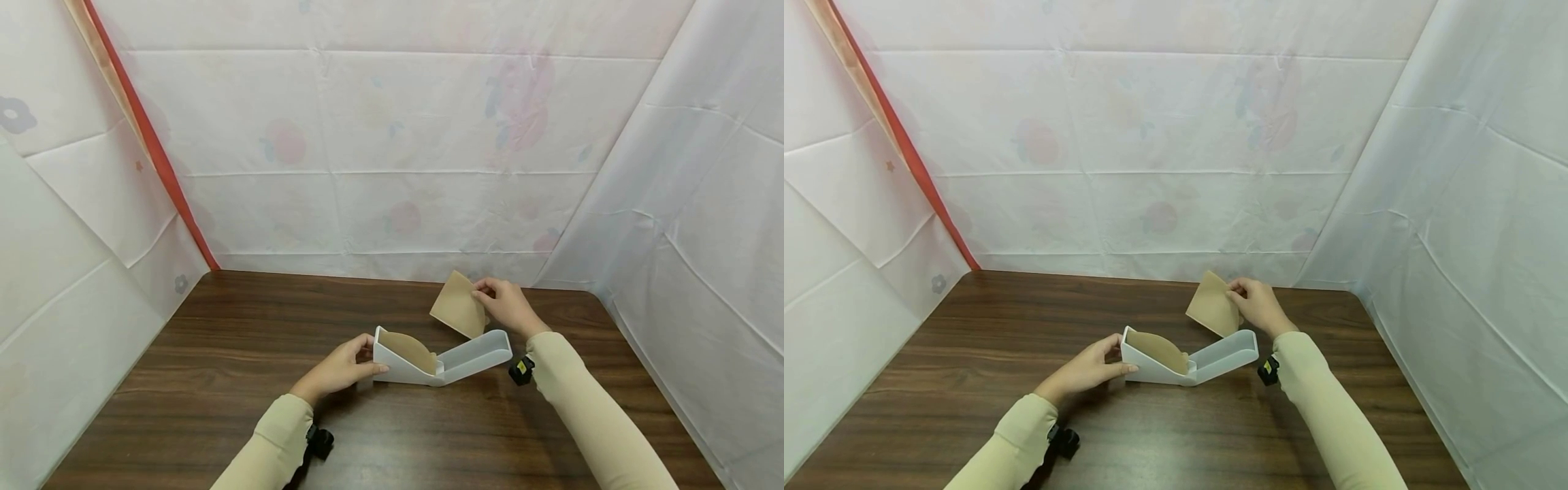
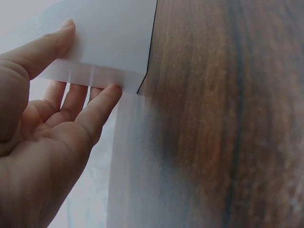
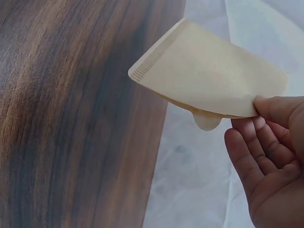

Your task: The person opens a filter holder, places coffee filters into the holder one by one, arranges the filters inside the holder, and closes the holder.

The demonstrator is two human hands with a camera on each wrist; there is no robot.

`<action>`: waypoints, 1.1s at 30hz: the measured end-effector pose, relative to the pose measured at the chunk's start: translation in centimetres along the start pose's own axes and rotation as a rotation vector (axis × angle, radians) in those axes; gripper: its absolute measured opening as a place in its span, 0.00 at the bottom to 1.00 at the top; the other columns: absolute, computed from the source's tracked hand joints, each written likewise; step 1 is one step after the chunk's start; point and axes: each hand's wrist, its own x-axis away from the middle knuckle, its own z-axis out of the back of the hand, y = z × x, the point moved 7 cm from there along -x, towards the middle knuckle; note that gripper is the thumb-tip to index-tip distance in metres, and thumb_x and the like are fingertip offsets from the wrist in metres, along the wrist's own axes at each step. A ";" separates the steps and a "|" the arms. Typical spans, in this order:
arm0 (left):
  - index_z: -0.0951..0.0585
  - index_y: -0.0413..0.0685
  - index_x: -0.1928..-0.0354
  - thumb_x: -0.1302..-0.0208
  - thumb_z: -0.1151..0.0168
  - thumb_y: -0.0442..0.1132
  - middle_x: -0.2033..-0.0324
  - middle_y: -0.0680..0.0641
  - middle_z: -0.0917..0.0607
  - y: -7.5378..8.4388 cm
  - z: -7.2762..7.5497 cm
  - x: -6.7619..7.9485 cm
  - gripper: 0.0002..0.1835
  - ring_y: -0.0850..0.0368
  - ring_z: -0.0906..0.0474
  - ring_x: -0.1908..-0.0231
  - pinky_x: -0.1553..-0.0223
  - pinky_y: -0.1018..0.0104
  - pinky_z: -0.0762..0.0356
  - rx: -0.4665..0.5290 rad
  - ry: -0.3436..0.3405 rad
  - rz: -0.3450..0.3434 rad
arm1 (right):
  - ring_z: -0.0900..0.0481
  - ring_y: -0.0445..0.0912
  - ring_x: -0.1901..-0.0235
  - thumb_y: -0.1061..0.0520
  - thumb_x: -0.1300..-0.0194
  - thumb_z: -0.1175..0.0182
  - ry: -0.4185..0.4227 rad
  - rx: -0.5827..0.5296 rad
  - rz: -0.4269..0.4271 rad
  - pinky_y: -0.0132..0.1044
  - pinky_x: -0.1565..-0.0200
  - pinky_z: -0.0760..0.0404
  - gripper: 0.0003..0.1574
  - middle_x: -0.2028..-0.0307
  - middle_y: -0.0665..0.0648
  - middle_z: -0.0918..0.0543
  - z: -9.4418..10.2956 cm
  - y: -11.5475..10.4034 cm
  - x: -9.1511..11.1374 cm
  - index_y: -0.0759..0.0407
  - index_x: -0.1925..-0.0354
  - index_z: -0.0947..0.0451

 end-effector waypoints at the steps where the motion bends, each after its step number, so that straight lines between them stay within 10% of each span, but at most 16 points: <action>1: 0.24 0.42 0.48 0.34 0.31 0.42 0.54 0.47 0.16 0.0 0.0 0.0 0.18 0.52 0.19 0.52 0.53 0.62 0.22 0.000 0.000 -0.001 | 0.21 0.47 0.65 0.56 0.26 0.39 -0.001 0.001 0.001 0.43 0.62 0.22 0.11 0.64 0.54 0.15 0.0 -0.2 0.0 0.61 0.52 0.17; 33: 0.25 0.40 0.47 0.33 0.31 0.40 0.53 0.46 0.16 -0.1 0.0 0.0 0.19 0.51 0.20 0.50 0.53 0.61 0.21 0.015 0.001 0.009 | 0.20 0.44 0.70 0.54 0.30 0.35 0.047 -0.071 0.114 0.38 0.68 0.21 0.07 0.66 0.50 0.15 2.6 -5.7 1.3 0.54 0.55 0.17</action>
